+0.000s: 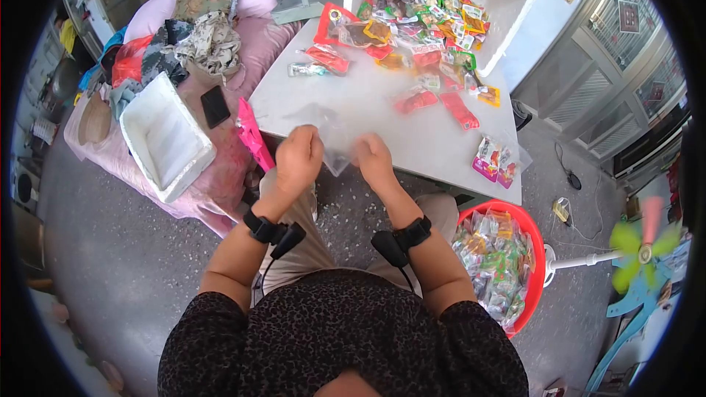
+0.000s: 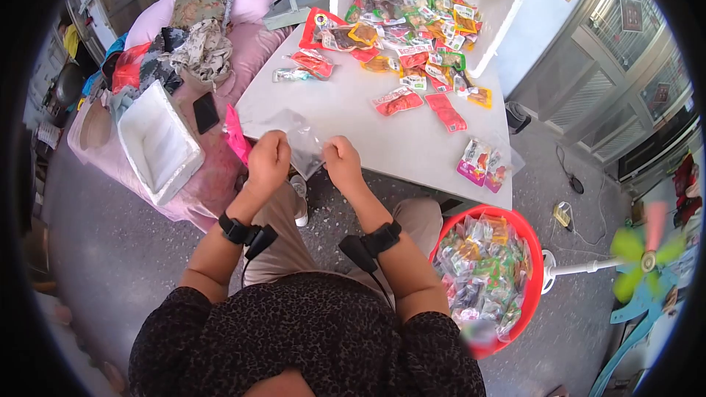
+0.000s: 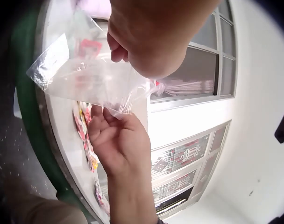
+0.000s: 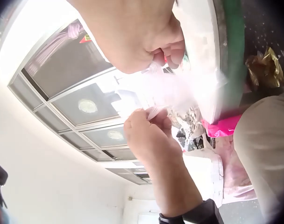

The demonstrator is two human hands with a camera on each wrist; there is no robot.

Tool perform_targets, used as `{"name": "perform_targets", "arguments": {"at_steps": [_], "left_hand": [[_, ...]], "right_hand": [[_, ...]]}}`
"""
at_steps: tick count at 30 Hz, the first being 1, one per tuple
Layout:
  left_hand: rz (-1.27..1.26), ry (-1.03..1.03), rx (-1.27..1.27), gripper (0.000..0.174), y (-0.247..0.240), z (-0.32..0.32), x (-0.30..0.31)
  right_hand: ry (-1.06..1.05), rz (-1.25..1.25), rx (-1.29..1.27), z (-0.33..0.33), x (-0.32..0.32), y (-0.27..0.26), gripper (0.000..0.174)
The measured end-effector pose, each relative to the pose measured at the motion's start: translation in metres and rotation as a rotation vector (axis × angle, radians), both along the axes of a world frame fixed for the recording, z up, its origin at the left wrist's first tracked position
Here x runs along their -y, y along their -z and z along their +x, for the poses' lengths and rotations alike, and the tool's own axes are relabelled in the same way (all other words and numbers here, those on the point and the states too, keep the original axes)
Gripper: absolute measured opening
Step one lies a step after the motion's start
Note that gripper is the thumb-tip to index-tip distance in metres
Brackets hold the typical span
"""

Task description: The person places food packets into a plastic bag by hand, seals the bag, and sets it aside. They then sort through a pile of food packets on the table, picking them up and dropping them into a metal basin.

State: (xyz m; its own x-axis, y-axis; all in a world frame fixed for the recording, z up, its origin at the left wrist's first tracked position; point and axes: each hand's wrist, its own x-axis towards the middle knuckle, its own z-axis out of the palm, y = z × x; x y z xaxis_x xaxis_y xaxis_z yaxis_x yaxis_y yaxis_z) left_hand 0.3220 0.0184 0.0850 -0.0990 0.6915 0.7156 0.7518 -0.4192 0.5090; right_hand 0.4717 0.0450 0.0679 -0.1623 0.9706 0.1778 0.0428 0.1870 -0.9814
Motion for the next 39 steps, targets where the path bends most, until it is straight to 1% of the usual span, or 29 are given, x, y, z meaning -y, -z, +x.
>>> {"name": "perform_targets", "arguments": {"at_steps": [1, 2, 4, 7, 8, 10, 11, 12, 14, 16, 19, 22, 24, 26, 28, 31, 34, 37, 39], "left_hand": [[0.096, -0.052, -0.190, 0.007, -0.019, -0.006, -0.002], [0.139, -0.113, -0.354, 0.010, -0.033, -0.010, -0.006], [0.226, -0.171, -0.488, 0.012, -0.054, -0.014, -0.015], [0.178, -0.166, -0.603, 0.012, -0.064, -0.011, -0.030], [0.104, -0.164, -0.639, 0.012, -0.058, -0.010, -0.040], [-0.041, -0.159, -0.704, 0.011, -0.031, -0.007, -0.065], [-0.149, -0.143, -0.688, 0.008, -0.016, -0.005, -0.075], [-0.244, -0.134, -0.619, 0.008, 0.000, 0.000, -0.086], [-0.437, -0.114, -0.473, 0.009, 0.027, 0.012, -0.103], [-0.509, -0.066, -0.343, 0.011, 0.041, 0.022, -0.112], [-0.543, -0.015, -0.198, 0.012, 0.065, 0.039, -0.127], [-0.531, 0.015, -0.155, 0.012, 0.079, 0.048, -0.138], [-0.530, 0.042, -0.170, 0.013, 0.083, 0.052, -0.144], [-0.542, 0.079, -0.207, 0.013, 0.084, 0.055, -0.147], [-0.555, 0.113, -0.236, 0.014, 0.082, 0.057, -0.150], [-0.585, 0.139, -0.245, 0.015, 0.080, 0.060, -0.154], [-0.609, 0.151, -0.252, 0.015, 0.077, 0.063, -0.156], [-0.603, 0.188, -0.272, 0.015, 0.077, 0.063, -0.158], [-0.624, 0.202, -0.278, 0.015, 0.078, 0.063, -0.157]], "right_hand": [[-0.043, -0.036, -0.082, -0.005, -0.011, 0.005, 0.012], [-0.035, -0.065, -0.159, -0.012, -0.018, 0.001, 0.011], [-0.021, -0.122, -0.314, -0.027, -0.029, -0.012, 0.009], [-0.010, -0.177, -0.349, -0.039, -0.045, -0.023, 0.008], [0.003, -0.195, -0.317, -0.040, -0.052, -0.018, 0.010], [0.030, -0.227, -0.251, -0.042, -0.072, 0.001, 0.012], [0.039, -0.236, -0.157, -0.041, -0.084, 0.015, 0.013], [0.050, -0.243, -0.063, -0.037, -0.098, 0.032, 0.013], [0.056, -0.211, 0.163, -0.028, -0.108, 0.039, 0.015], [0.049, -0.132, 0.420, -0.016, -0.108, 0.032, 0.016], [0.007, -0.154, 0.470, 0.005, -0.122, 0.047, 0.016], [-0.049, -0.009, 0.440, 0.033, -0.139, 0.061, 0.015], [0.046, -0.018, 0.632, 0.059, -0.155, 0.046, 0.016], [0.216, 0.253, 0.697, 0.084, -0.170, 0.034, 0.016], [0.271, 0.148, 0.741, 0.115, -0.204, 0.042, 0.021], [0.464, 0.334, 0.944, 0.130, -0.226, 0.051, 0.033], [0.293, 0.027, 1.086, 0.135, -0.241, 0.049, 0.047], [0.294, 0.023, 1.143, 0.131, -0.248, 0.049, 0.053], [0.312, -0.002, 1.113, 0.131, -0.248, 0.047, 0.054]]}}
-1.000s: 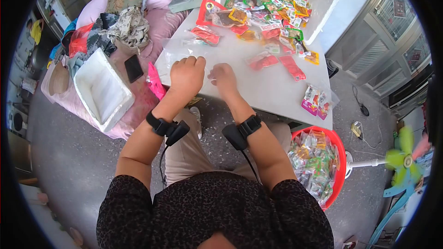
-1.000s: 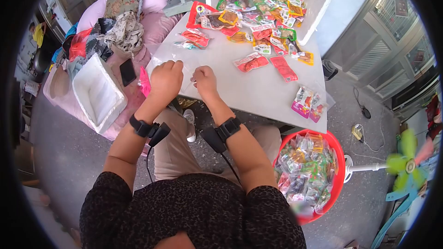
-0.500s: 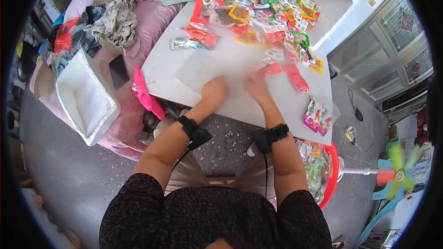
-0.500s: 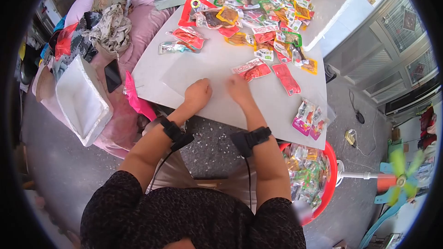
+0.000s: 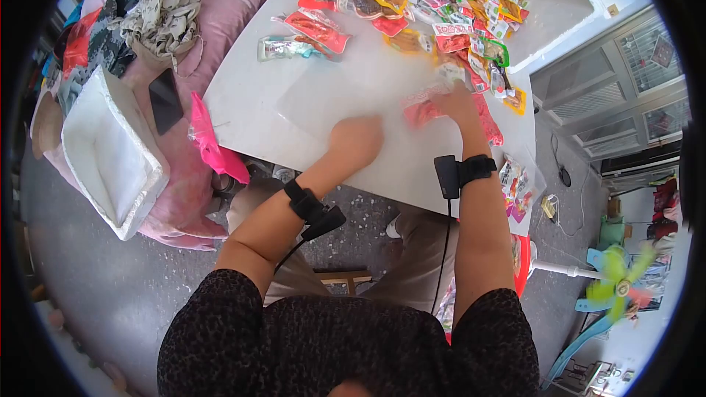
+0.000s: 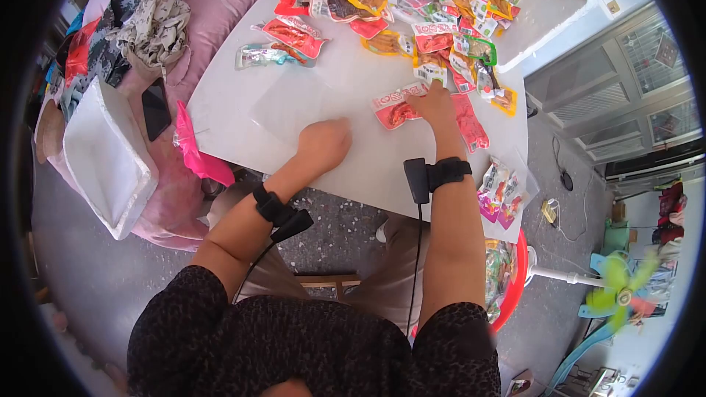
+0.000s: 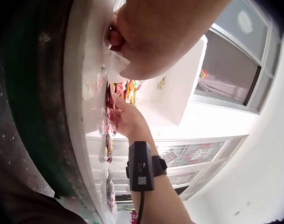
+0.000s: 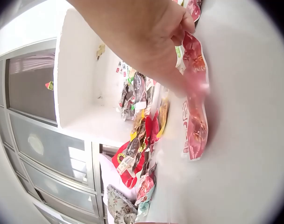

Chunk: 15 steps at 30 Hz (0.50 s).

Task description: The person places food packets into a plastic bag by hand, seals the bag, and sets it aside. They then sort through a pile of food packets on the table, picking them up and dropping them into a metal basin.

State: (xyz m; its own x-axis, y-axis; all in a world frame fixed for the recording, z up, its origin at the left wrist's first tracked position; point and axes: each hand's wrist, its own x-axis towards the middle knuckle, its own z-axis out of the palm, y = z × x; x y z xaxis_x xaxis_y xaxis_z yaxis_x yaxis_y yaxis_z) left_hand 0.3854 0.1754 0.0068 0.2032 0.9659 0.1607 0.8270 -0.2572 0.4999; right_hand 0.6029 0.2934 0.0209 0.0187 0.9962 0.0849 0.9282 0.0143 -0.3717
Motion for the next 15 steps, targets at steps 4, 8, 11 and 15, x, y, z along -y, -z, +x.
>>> {"name": "perform_targets", "arguments": {"at_steps": [4, 8, 11, 15], "left_hand": [[-0.044, 0.005, -0.029, 0.016, -0.002, 0.002, -0.004], [-0.059, 0.047, -0.072, 0.022, -0.001, 0.002, -0.004], [0.107, 0.065, 0.082, 0.035, -0.020, 0.001, 0.006], [0.131, 0.091, 0.109, 0.047, -0.010, 0.001, 0.007]], "right_hand": [[0.012, 0.105, -0.269, 0.013, 0.003, 0.012, 0.046], [0.079, -0.450, -0.788, 0.010, 0.021, -0.009, 0.032], [0.025, -0.368, -0.966, 0.005, 0.035, -0.001, 0.025], [0.039, -0.147, -1.100, -0.028, 0.052, -0.002, 0.019]]}}
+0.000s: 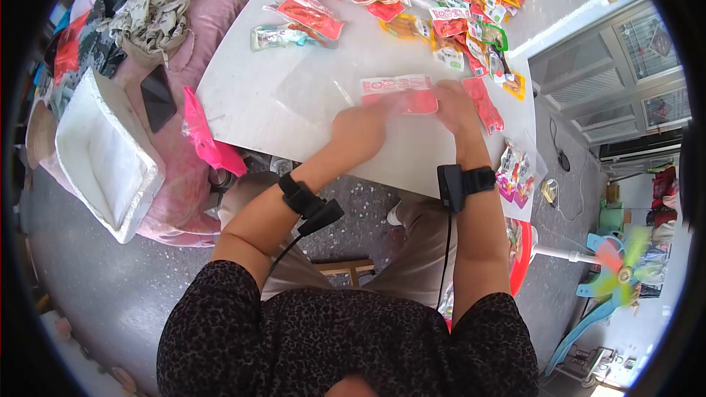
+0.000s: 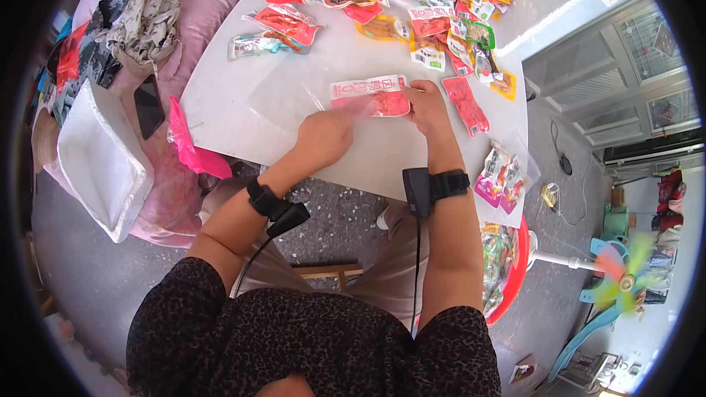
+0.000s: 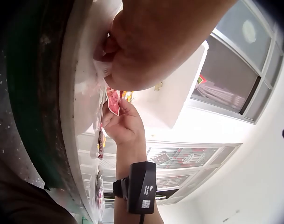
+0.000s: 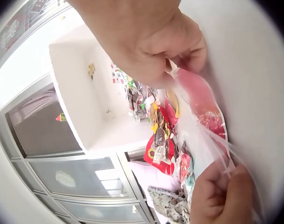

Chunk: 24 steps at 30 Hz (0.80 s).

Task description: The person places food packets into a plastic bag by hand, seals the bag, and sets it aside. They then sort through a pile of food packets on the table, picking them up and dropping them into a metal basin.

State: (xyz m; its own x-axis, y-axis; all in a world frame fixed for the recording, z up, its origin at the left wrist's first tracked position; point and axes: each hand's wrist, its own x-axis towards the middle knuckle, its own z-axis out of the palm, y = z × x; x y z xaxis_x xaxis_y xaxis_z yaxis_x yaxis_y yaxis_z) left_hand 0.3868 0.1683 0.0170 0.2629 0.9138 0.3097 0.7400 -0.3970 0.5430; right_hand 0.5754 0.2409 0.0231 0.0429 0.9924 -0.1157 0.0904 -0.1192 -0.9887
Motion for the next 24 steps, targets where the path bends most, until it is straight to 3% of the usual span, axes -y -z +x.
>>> {"name": "perform_targets", "arguments": {"at_steps": [4, 7, 10, 12, 18, 24], "left_hand": [[0.005, 0.010, 0.008, 0.047, 0.006, -0.003, 0.000], [-0.063, -0.019, 0.002, 0.037, 0.000, -0.004, 0.002], [-0.166, -0.057, 0.011, 0.026, 0.000, -0.008, -0.001], [-0.196, -0.068, 0.027, 0.022, 0.003, -0.011, -0.001], [-0.188, -0.065, 0.063, 0.019, 0.003, -0.007, -0.002], [-0.226, -0.019, 0.042, 0.018, -0.001, -0.002, 0.001]], "right_hand": [[-0.059, -0.216, -0.198, -0.009, -0.005, 0.007, 0.015], [-0.034, -0.023, 0.030, -0.004, -0.003, 0.011, 0.014], [0.160, 0.197, -0.075, 0.019, 0.013, -0.003, 0.010], [0.278, 0.172, -0.195, 0.027, 0.035, -0.022, 0.009], [0.229, 0.102, -0.228, 0.022, 0.094, -0.045, 0.009], [0.096, 0.105, 0.039, 0.020, 0.092, -0.024, 0.008]]}}
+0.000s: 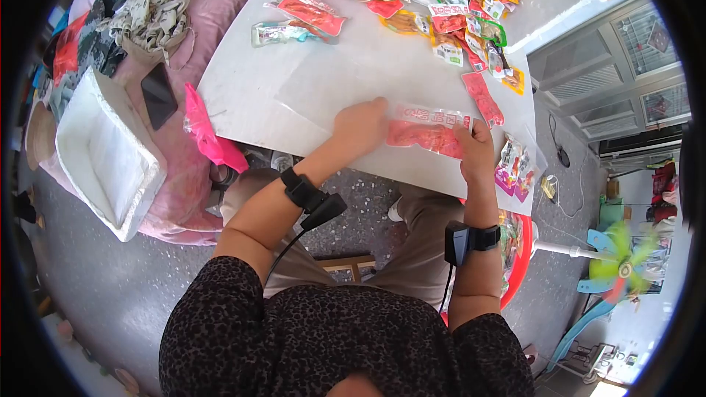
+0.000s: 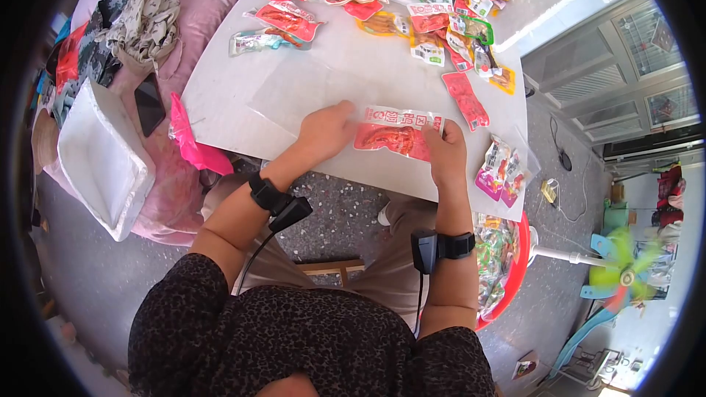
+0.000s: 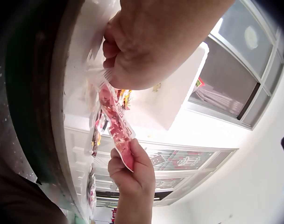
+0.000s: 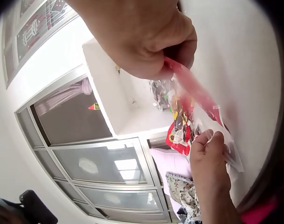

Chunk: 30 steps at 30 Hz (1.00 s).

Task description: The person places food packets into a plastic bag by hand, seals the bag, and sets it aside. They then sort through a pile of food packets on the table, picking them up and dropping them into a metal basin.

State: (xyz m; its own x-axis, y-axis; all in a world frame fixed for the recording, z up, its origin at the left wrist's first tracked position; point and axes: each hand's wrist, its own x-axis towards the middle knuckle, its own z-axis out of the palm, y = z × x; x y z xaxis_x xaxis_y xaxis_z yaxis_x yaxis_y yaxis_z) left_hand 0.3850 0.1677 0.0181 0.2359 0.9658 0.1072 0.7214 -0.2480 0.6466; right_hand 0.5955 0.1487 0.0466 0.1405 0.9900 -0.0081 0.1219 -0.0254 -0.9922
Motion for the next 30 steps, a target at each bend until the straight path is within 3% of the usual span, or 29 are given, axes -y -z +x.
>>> {"name": "perform_targets", "arguments": {"at_steps": [3, 6, 9, 12, 15, 18, 21, 24, 26, 28, 30], "left_hand": [[-0.011, 0.020, 0.003, 0.018, -0.004, 0.002, 0.001], [0.018, 0.007, 0.031, 0.018, -0.005, 0.004, 0.003], [0.116, 0.010, 0.067, 0.019, -0.001, 0.006, 0.003], [0.200, 0.019, 0.112, 0.018, 0.000, 0.008, 0.006], [0.142, 0.030, 0.104, 0.018, -0.012, 0.007, 0.009], [0.119, 0.043, 0.105, 0.017, -0.022, 0.006, 0.013], [0.149, 0.021, 0.131, 0.015, -0.020, 0.009, 0.013], [0.112, -0.006, 0.135, 0.017, -0.027, 0.006, 0.012], [0.064, -0.025, 0.049, 0.026, -0.021, 0.004, 0.010], [0.088, -0.018, 0.081, 0.027, -0.013, 0.003, 0.008], [0.089, -0.021, 0.096, 0.028, -0.012, 0.000, 0.008]], "right_hand": [[0.030, 0.036, 0.014, -0.008, -0.001, -0.004, 0.009], [0.003, 0.000, -0.175, -0.015, -0.008, 0.021, 0.011], [0.052, -0.168, -0.488, -0.050, -0.002, 0.008, 0.013], [-0.056, -0.210, -0.487, -0.065, -0.006, 0.007, 0.018], [-0.251, -0.368, 0.123, -0.056, -0.015, 0.004, 0.024], [-0.269, -0.392, 0.117, -0.049, -0.028, 0.011, 0.028], [-0.200, -0.236, -0.328, -0.069, -0.031, 0.018, 0.031], [-0.216, -0.090, -0.270, -0.061, -0.041, 0.014, 0.033], [-0.056, 0.345, 0.737, -0.019, -0.067, 0.017, 0.037], [0.136, 0.335, 0.972, 0.027, -0.088, 0.030, 0.040], [0.144, 0.088, 1.223, 0.044, -0.082, 0.001, 0.043]]}}
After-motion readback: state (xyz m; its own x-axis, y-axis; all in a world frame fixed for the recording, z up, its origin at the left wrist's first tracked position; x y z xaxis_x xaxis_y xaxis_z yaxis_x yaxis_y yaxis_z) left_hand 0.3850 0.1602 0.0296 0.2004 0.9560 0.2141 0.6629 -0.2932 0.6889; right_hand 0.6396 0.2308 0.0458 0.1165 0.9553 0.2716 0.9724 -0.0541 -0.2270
